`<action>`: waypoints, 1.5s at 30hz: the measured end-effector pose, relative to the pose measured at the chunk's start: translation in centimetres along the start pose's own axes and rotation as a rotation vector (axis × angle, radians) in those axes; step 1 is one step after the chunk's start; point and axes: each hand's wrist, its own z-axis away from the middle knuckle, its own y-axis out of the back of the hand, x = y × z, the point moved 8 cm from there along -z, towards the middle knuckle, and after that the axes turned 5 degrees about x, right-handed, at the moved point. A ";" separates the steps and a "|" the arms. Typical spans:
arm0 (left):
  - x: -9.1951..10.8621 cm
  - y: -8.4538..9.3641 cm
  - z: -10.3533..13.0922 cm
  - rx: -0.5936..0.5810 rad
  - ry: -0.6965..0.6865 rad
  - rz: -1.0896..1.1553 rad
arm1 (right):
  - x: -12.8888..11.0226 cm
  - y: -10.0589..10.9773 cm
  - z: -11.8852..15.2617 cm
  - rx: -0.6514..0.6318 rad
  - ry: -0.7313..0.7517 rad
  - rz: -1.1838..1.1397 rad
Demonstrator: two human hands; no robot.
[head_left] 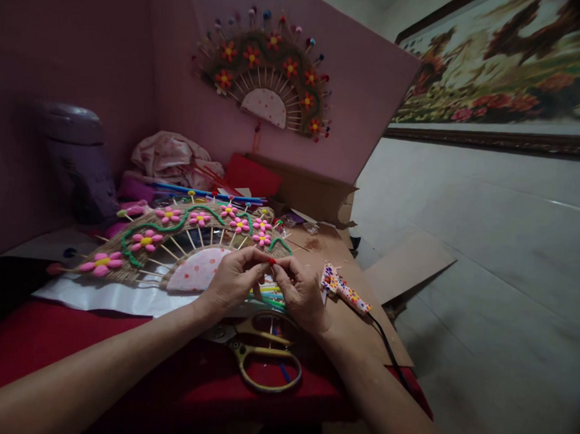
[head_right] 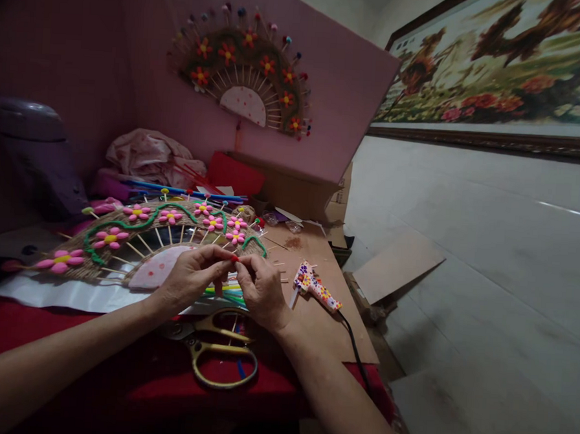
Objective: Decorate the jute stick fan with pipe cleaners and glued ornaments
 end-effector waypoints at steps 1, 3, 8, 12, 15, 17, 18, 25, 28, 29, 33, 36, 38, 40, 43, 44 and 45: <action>0.0 -0.1 -0.1 -0.023 0.015 -0.007 | 0.0 0.1 -0.1 -0.011 0.011 0.013; 0.0 -0.1 -0.2 -0.072 0.050 -0.012 | -0.3 0.2 -0.2 -0.036 0.044 0.038; -0.2 -0.1 -0.3 -0.150 0.097 0.000 | -1.2 0.2 -0.4 -0.152 0.152 0.080; -0.6 -0.1 -0.3 -0.177 0.144 -0.020 | -1.4 0.0 -0.4 -0.215 0.224 0.142; -1.1 -0.2 -0.3 -0.187 0.209 -0.012 | -1.3 -0.3 -0.3 -0.251 0.249 0.169; -1.4 -0.1 -0.3 -0.174 0.233 0.022 | -1.3 -0.3 -0.2 -0.248 0.245 0.146; -1.5 -0.1 -0.3 -0.166 0.242 0.052 | -1.3 -0.2 -0.2 -0.238 0.235 0.127; -1.8 -0.6 -0.1 -0.087 0.215 0.261 | -0.8 0.2 -0.4 -0.080 0.092 0.049; -1.3 -0.5 -0.2 -0.064 0.136 0.182 | -0.7 0.1 -0.4 -0.085 0.099 0.046; -1.1 -0.4 -0.3 -0.071 0.109 0.138 | -0.7 0.1 -0.4 -0.093 0.110 0.053; -0.5 0.0 -0.6 -0.105 0.004 -0.069 | -0.9 0.1 -0.3 -0.114 0.149 0.079; -0.3 0.2 -0.6 -0.110 -0.028 -0.142 | -0.9 0.1 -0.4 -0.112 0.142 0.073; -0.5 -0.1 -0.4 -0.125 0.003 -0.118 | -0.8 0.1 -0.4 -0.114 0.132 0.064; -0.8 -0.3 -0.3 -0.127 0.040 -0.079 | -0.7 0.1 -0.4 -0.120 0.126 0.054; -1.0 -0.4 -0.2 -0.111 0.044 -0.075 | -0.5 0.0 -0.3 -0.118 0.117 0.055; -1.1 -0.4 -0.2 -0.104 0.041 -0.083 | -0.5 -0.1 -0.3 -0.112 0.114 0.061; -1.1 -0.4 -0.2 -0.097 0.037 -0.091 | -0.5 -0.1 -0.3 -0.101 0.111 0.072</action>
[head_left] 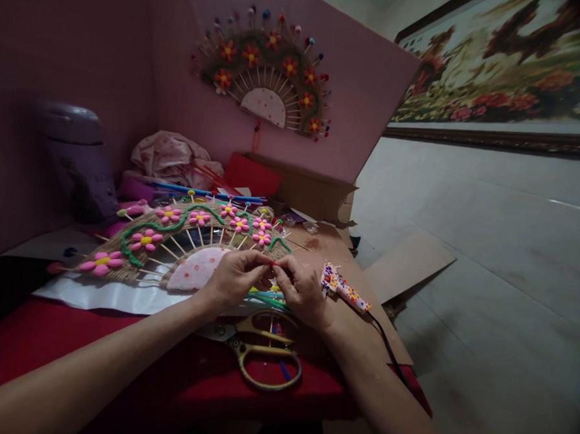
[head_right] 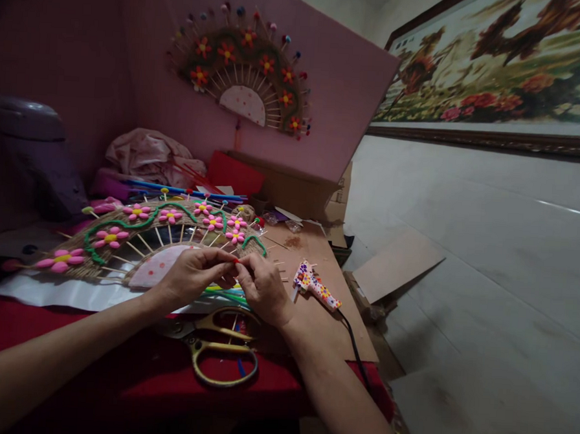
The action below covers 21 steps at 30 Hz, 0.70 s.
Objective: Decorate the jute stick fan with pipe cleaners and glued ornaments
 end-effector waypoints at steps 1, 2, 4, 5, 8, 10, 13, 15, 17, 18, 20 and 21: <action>0.0 0.0 0.0 0.007 -0.005 -0.009 | 0.0 0.0 0.0 0.014 -0.007 0.013; 0.1 0.1 0.1 0.013 -0.014 -0.017 | -0.1 0.0 0.1 0.033 -0.019 0.025; 0.3 0.0 0.2 0.021 -0.044 -0.038 | -0.1 -0.1 0.2 0.075 -0.050 0.043; 0.4 0.0 0.4 0.022 -0.063 -0.051 | -0.2 -0.1 0.2 0.096 -0.065 0.046; 0.6 -0.2 0.6 0.042 -0.132 -0.109 | -0.4 -0.1 0.4 0.147 -0.091 0.061; 0.7 -0.1 0.6 0.086 -0.157 -0.141 | -0.4 -0.1 0.3 0.165 -0.097 0.076; 0.4 -0.3 0.2 0.084 -0.081 -0.057 | -0.1 0.0 0.2 0.159 -0.121 0.048; 0.2 -0.6 -0.2 0.022 0.017 0.052 | 0.2 0.0 0.1 0.131 -0.143 -0.014; 0.1 -0.6 -0.4 -0.001 0.100 0.142 | 0.5 0.0 0.0 0.094 -0.157 -0.087; 0.2 -0.4 -0.4 0.005 0.135 0.180 | 0.7 0.0 -0.1 0.076 -0.167 -0.131; 0.1 -0.1 -0.4 0.015 0.186 0.253 | 1.2 -0.2 0.0 0.046 -0.218 -0.257; 0.1 0.0 -0.3 0.010 0.206 0.284 | 1.6 -0.5 0.0 0.033 -0.264 -0.344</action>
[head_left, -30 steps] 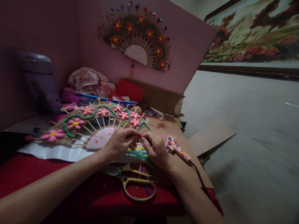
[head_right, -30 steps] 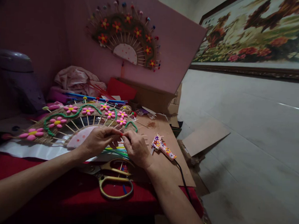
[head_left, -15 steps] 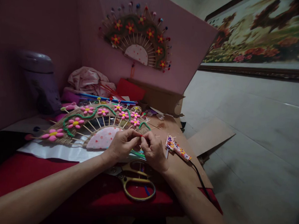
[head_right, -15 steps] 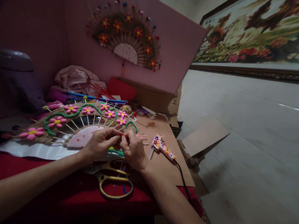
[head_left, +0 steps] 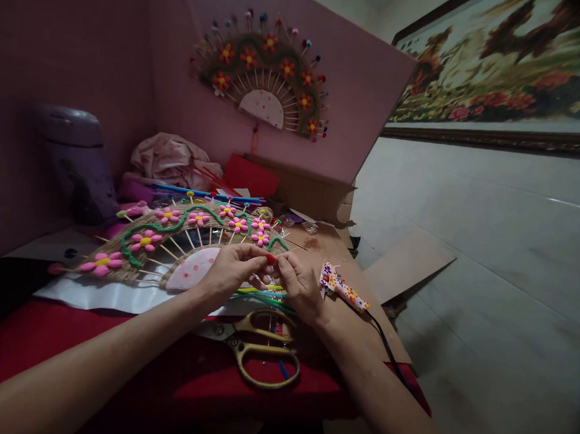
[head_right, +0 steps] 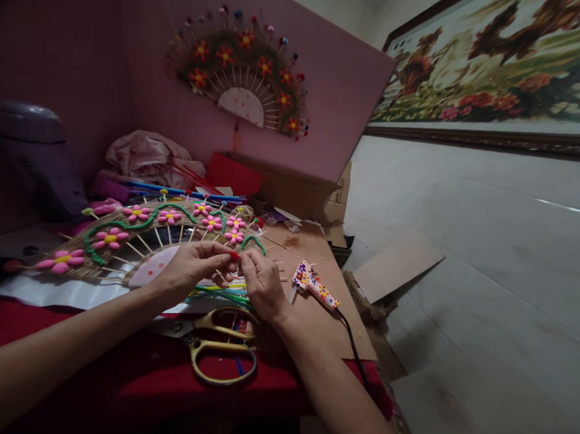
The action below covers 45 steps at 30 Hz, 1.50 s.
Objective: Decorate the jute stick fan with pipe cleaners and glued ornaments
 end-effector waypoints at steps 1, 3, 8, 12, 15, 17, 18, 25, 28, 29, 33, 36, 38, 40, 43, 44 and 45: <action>0.0 0.0 0.0 -0.011 0.014 0.024 | 0.5 -0.1 0.0 -0.009 -0.059 -0.095; -0.1 -0.1 0.2 -0.039 0.030 0.055 | 1.5 -0.4 -0.1 -0.016 -0.181 -0.289; -0.2 -0.3 0.4 -0.100 0.051 0.081 | 2.4 -0.8 -0.2 -0.017 -0.307 -0.574; -0.4 -0.4 0.5 -0.128 0.063 0.093 | 2.3 -1.0 -0.3 -0.058 -0.315 -0.692; -0.5 -0.4 0.5 -0.155 0.074 0.104 | 2.4 -1.2 -0.3 -0.092 -0.322 -0.744; -0.6 -0.6 0.6 -0.185 0.083 0.098 | 2.4 -1.3 -0.2 -0.120 -0.333 -0.760; -0.6 -0.6 0.6 -0.199 0.085 0.090 | 2.4 -1.4 -0.2 -0.135 -0.343 -0.764; -0.5 -1.3 1.1 -0.279 0.068 0.029 | 2.5 -1.8 0.1 -0.195 -0.356 -0.766; -0.3 -1.5 1.3 -0.299 0.061 0.011 | 2.6 -1.9 0.2 -0.222 -0.358 -0.772; -0.3 -1.5 1.3 -0.301 0.064 0.008 | 2.7 -1.9 0.2 -0.225 -0.362 -0.771; -0.3 -1.5 1.5 -0.291 0.068 0.001 | 2.4 -1.7 0.2 -0.224 -0.334 -0.727; -0.4 -1.2 1.4 -0.254 0.059 0.025 | 1.9 -1.5 0.1 -0.197 -0.290 -0.664; -0.5 -1.1 1.3 -0.222 0.057 0.050 | 1.8 -1.4 0.0 -0.157 -0.266 -0.634; -0.6 -1.0 1.2 -0.200 0.061 0.075 | 1.8 -1.3 0.0 -0.132 -0.252 -0.631; -1.0 -1.2 1.1 -0.200 0.105 0.130 | 2.0 -1.5 0.1 -0.146 -0.268 -0.663; -1.1 -1.3 1.2 -0.201 0.121 0.144 | 2.1 -1.7 0.1 -0.159 -0.283 -0.671; -1.1 -1.3 1.2 -0.199 0.132 0.151 | 2.2 -1.7 0.2 -0.165 -0.297 -0.674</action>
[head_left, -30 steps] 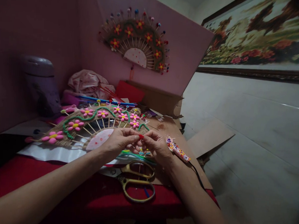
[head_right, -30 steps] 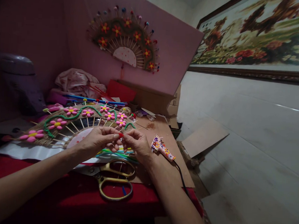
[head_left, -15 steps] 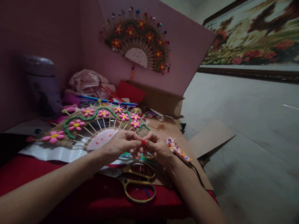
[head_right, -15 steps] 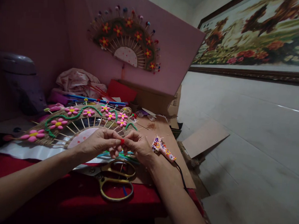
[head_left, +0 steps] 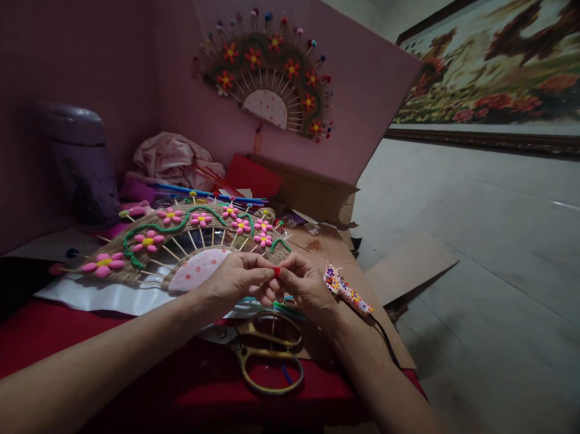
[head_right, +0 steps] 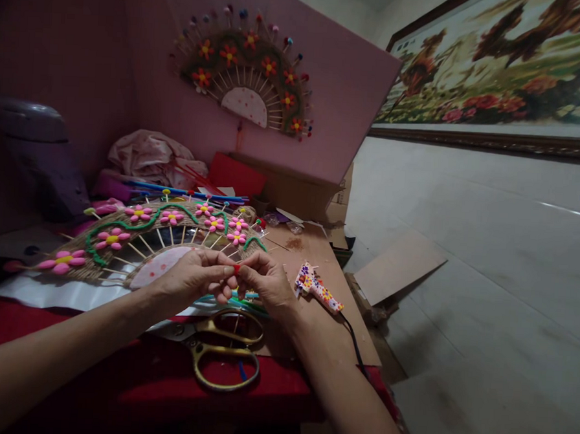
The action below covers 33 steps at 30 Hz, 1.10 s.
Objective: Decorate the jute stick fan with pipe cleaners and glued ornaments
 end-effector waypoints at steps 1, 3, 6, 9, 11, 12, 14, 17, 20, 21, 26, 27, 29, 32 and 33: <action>0.0 0.0 0.0 0.004 0.000 -0.003 | 0.1 0.0 0.0 0.002 -0.013 0.003; 0.2 0.0 0.1 0.017 -0.024 -0.029 | 0.2 0.1 0.0 0.003 -0.022 0.014; 0.3 0.2 0.3 0.064 -0.053 -0.079 | 0.1 -0.1 0.0 -0.009 -0.005 0.023; 0.4 0.3 0.4 0.129 -0.064 -0.120 | -0.2 -0.3 0.1 0.013 0.024 0.073; 0.3 0.3 0.3 0.162 -0.073 -0.137 | -0.4 -0.3 0.2 0.061 0.053 0.160; 0.3 0.3 0.3 0.179 -0.078 -0.142 | -0.6 -0.2 0.3 0.093 0.072 0.219; 0.1 0.4 0.2 0.218 -0.089 -0.152 | -0.9 0.0 0.6 0.176 0.126 0.359; -0.1 0.7 0.0 0.274 -0.121 -0.183 | -1.5 0.1 1.0 0.287 0.213 0.574; -0.4 0.8 -0.2 0.288 -0.121 -0.194 | -1.8 0.0 1.2 0.338 0.252 0.712; -0.6 0.7 -0.2 0.278 -0.109 -0.175 | -1.9 0.1 1.2 0.352 0.256 0.734; -0.7 0.7 -0.3 0.254 -0.049 -0.113 | -1.9 0.3 1.3 0.357 0.274 0.710; -0.5 0.8 -0.3 0.252 -0.049 -0.115 | -1.9 0.3 1.2 0.344 0.275 0.668; -0.2 0.8 -0.2 0.227 -0.055 -0.106 | -1.8 0.3 1.1 0.303 0.260 0.555; 0.3 0.7 -0.1 0.197 -0.060 -0.084 | -1.7 0.1 1.0 0.235 0.219 0.402; 0.5 0.8 -0.1 0.195 -0.065 -0.083 | -1.7 0.0 1.0 0.221 0.212 0.382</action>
